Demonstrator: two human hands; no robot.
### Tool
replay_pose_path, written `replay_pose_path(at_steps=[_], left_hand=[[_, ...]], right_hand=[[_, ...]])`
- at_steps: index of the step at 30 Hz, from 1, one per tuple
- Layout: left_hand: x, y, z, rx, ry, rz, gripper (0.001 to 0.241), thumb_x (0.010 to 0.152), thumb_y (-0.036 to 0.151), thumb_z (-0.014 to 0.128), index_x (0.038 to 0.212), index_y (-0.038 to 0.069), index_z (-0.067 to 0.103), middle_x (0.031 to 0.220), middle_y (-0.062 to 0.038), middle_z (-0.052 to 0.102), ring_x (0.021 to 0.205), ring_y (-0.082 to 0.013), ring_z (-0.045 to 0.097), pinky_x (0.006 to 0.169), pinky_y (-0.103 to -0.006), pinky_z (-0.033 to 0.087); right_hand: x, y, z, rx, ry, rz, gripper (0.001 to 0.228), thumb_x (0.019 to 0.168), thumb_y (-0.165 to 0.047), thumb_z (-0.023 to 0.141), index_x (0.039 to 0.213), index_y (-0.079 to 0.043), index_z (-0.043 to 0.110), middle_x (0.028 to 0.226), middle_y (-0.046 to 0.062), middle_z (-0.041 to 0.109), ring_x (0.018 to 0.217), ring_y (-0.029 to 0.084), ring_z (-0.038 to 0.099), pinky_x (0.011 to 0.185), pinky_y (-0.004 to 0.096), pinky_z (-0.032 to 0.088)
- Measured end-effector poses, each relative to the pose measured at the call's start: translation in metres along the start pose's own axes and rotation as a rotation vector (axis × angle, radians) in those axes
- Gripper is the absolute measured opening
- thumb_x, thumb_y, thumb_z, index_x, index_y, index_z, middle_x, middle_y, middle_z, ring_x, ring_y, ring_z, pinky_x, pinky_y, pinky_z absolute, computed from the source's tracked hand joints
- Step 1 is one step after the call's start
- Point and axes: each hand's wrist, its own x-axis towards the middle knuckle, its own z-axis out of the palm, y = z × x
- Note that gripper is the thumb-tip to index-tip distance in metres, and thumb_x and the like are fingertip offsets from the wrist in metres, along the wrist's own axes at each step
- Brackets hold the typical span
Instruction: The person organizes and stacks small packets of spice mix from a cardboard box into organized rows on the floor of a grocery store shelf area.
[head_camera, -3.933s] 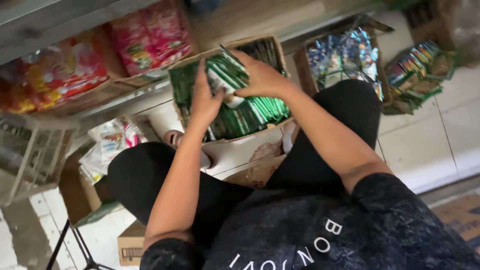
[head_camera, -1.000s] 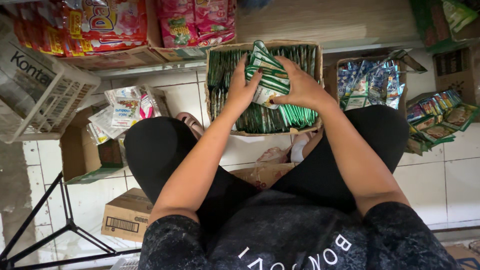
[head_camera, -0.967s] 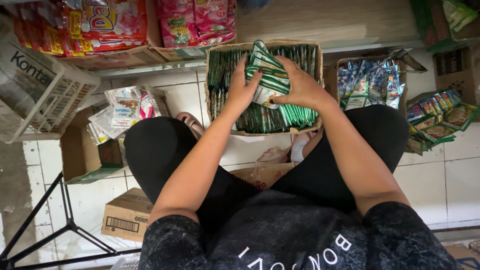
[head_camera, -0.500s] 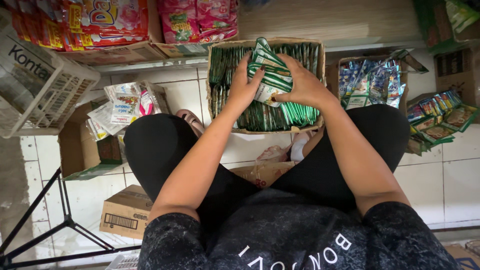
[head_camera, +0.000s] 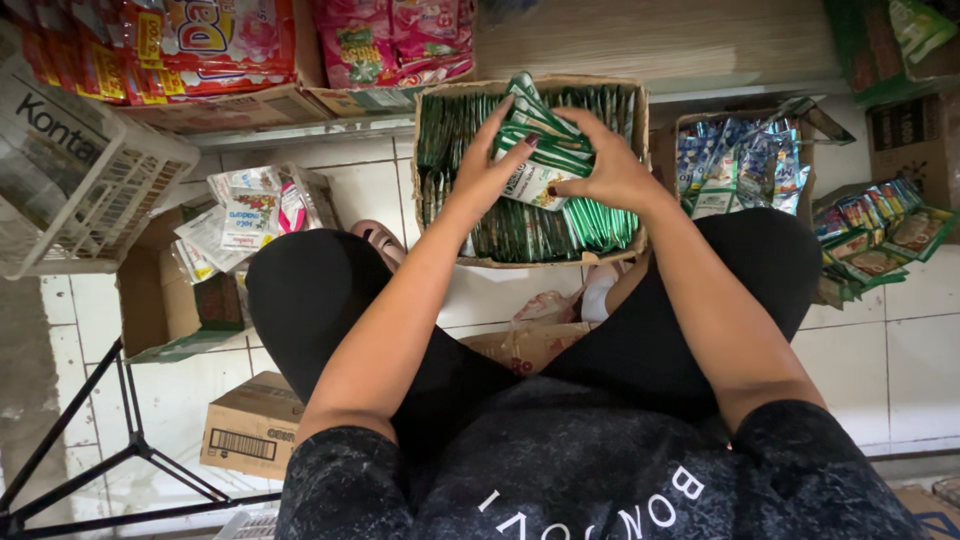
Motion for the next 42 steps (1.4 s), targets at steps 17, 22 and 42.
replay_pose_path(at_steps=[17,22,42], left_hand=[[-0.004,-0.019,0.001,0.170,0.203,0.072,0.079,0.101,0.028,0.067,0.164,0.010,0.022,0.166,-0.021,0.033,0.152,-0.0347,0.035,0.123,-0.0411,0.029],[0.017,-0.026,-0.004,0.108,0.169,0.158,0.064,0.106,0.033,0.061,0.161,0.010,0.038,0.165,-0.021,0.041,0.155,-0.0342,0.039,0.127,-0.0416,0.031],[0.014,-0.028,-0.013,0.215,0.172,0.019,0.074,0.095,0.033,0.067,0.154,-0.002,0.037,0.147,-0.023,0.055,0.138,-0.0304,0.052,0.116,-0.0374,0.037]], right_hand=[[0.014,0.004,-0.006,-0.013,-0.186,0.069,0.092,0.070,-0.015,0.087,0.151,-0.014,0.044,0.143,0.011,0.058,0.134,0.028,0.056,0.112,0.039,0.045],[0.014,0.015,-0.009,-0.151,-0.082,0.033,0.109,0.068,-0.023,0.093,0.159,-0.010,0.035,0.153,0.019,0.048,0.137,0.035,0.049,0.110,0.042,0.041],[0.015,0.049,0.007,0.222,0.201,0.070,0.090,0.079,-0.007,0.086,0.157,-0.009,0.039,0.113,0.011,0.067,0.092,0.015,0.066,0.080,0.030,0.056]])
